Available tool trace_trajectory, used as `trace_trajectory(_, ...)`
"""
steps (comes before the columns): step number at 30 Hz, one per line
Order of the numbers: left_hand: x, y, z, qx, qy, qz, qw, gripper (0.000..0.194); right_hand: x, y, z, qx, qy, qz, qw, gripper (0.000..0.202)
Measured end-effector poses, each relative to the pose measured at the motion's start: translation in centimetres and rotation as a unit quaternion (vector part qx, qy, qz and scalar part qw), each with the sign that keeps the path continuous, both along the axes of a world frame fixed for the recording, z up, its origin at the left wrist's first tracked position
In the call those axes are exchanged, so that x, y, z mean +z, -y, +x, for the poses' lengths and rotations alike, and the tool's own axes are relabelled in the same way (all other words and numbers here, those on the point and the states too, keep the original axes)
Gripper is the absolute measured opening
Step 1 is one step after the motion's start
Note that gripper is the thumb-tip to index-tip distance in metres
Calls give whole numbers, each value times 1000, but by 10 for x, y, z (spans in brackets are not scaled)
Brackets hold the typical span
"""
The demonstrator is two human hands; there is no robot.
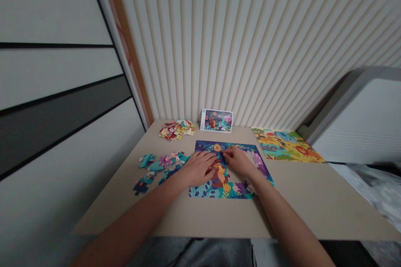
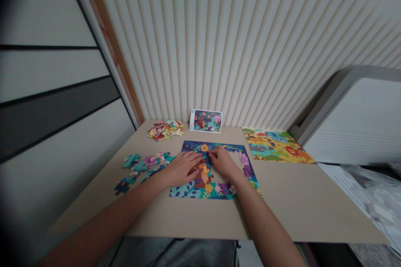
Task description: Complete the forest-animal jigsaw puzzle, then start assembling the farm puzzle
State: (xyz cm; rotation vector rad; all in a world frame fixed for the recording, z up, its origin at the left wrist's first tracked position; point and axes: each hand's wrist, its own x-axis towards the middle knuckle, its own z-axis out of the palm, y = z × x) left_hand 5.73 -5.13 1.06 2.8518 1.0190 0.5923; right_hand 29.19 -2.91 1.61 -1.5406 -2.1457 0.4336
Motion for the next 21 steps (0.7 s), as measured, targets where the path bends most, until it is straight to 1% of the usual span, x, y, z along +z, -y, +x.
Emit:
trace_trajectory(2,-1,0,0,0,1,-1,1000,47,0,3,9,-4,-25,-5,1000,31)
trace_trajectory(4,-1,-1,-1,0,1,1,1000,47,1,10,15,19,-25,-3,1000,33)
trace_trajectory(6,-2,0,0,2,-3,8,1000,47,2,17,18,51,1,-1,999,34)
trace_trajectory(8,-1,1,2,9,-14,22,1000,47,3,23,17,59,33,5,998,34)
trace_trajectory(10,1,4,5,7,-38,51,998,41,5,26,15,57,52,7,997,34)
trace_trajectory(13,7,14,11,-26,-109,121,986,24,6,27,16,55,53,14,997,35)
trace_trajectory(15,13,24,13,-53,-151,166,973,17,7,25,22,42,53,24,997,35)
trace_trajectory(17,20,40,14,-85,-167,198,962,11,6,22,30,17,61,32,997,34)
trace_trajectory(19,27,61,13,-123,-158,210,957,8,5,19,38,-4,73,39,997,34)
trace_trajectory(21,34,84,10,-160,-144,199,956,8,4,16,43,-16,80,48,996,35)
